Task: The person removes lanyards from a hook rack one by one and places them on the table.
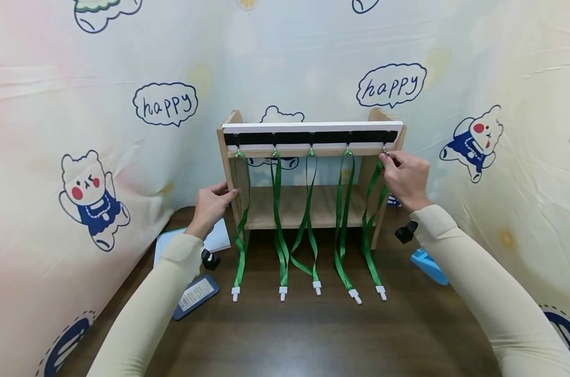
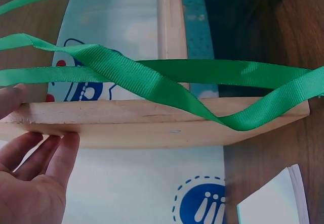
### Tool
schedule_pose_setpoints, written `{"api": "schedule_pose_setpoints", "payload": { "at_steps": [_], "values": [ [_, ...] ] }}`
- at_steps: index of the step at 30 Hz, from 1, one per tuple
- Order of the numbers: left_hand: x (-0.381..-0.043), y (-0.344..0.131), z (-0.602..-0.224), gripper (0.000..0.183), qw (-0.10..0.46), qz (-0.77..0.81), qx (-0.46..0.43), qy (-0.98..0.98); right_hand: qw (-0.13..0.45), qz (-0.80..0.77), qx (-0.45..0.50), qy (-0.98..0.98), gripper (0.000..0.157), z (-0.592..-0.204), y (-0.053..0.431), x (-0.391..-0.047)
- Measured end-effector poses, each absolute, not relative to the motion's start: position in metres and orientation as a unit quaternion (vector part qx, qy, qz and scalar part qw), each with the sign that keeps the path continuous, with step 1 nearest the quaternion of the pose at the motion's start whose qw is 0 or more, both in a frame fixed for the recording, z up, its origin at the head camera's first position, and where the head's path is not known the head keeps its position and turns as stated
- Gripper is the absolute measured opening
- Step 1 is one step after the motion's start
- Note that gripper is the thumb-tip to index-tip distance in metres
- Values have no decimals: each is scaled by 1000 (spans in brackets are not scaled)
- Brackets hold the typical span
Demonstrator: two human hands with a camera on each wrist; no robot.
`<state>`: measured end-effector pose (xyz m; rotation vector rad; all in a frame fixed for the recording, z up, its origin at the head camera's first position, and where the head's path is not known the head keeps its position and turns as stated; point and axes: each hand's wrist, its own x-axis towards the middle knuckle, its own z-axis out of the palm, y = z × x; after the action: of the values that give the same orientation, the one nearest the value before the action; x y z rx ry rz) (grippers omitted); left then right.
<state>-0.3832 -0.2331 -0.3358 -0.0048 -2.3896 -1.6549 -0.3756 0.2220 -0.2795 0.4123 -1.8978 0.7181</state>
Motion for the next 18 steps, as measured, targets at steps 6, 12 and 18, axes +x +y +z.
{"api": "schedule_pose_setpoints", "payload": {
  "at_steps": [6,12,18],
  "values": [
    [-385,-232,-335,60,120,-565,-12,-816,507,304,161,-790,29,-275,224,-371],
    [-385,-235,-332,60,122,-563,-13,-818,504,297,163,-795,29,-271,224,-369],
    [-383,-236,-334,59,112,-558,-14,-822,485,311,153,-803,28,-274,224,-366]
  ]
}}
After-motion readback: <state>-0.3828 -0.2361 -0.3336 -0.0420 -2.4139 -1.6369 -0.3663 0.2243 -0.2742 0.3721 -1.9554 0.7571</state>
